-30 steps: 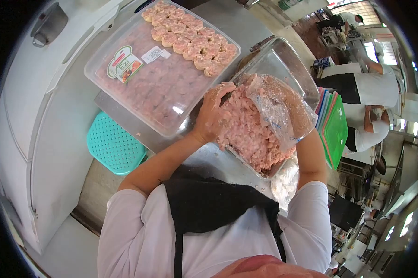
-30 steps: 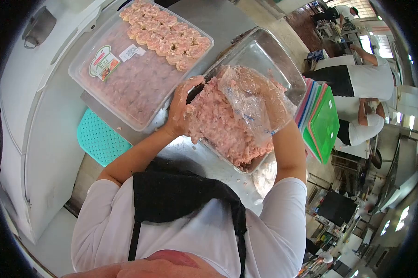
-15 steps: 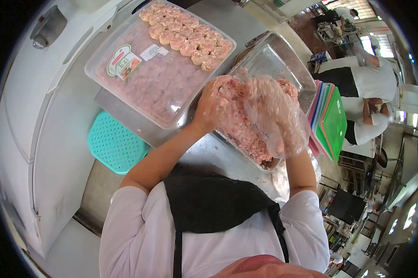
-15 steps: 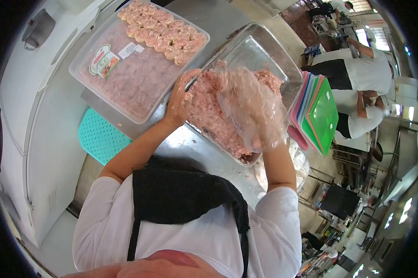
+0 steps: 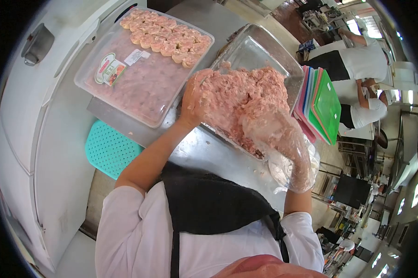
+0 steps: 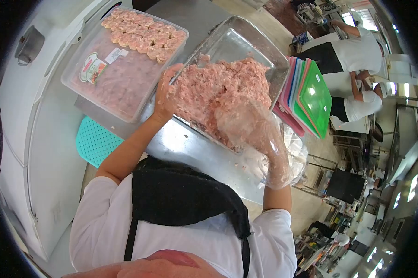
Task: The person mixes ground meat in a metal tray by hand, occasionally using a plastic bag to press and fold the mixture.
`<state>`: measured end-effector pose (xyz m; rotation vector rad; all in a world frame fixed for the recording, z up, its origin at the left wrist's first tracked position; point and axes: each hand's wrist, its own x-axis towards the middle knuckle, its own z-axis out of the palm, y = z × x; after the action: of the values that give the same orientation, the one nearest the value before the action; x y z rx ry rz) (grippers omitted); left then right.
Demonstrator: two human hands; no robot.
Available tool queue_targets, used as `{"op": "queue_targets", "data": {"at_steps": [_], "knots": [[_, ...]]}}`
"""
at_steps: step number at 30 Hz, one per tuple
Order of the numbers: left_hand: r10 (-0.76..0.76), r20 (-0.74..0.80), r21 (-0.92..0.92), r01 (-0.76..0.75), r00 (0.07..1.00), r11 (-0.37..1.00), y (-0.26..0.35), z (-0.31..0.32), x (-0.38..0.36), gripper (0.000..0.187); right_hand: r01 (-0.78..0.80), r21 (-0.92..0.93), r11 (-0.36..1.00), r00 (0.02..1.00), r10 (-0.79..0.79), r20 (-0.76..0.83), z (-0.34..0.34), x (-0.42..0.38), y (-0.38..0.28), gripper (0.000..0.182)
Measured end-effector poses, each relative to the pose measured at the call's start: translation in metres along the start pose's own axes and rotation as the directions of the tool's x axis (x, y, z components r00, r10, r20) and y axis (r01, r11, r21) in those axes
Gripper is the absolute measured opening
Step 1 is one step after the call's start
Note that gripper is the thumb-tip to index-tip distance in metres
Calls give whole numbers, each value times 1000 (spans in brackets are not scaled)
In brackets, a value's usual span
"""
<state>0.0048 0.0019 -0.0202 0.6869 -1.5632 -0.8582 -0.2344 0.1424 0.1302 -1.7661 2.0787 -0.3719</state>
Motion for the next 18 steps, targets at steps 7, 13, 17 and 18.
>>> {"op": "queue_targets", "data": {"at_steps": [7, 13, 17, 18], "knots": [[-40, -50, -71, 36, 998, 997, 2, 1, -1, 70, 308, -58, 950, 951, -306, 44, 12, 74, -7, 62], [-34, -73, -187, 20, 997, 982, 4, -5, 3, 67, 467, -99, 878, 877, -447, 177, 34, 117, -33, 55], [-79, -70, -250, 59, 994, 967, 6, -6, 4, 74, 536, -116, 836, 829, -495, 260, 53, 132, -47, 51], [-74, -64, -219, 58, 995, 974, 6, -7, 4, 79, 550, -123, 826, 819, -504, 276, 58, 134, -51, 50]]}}
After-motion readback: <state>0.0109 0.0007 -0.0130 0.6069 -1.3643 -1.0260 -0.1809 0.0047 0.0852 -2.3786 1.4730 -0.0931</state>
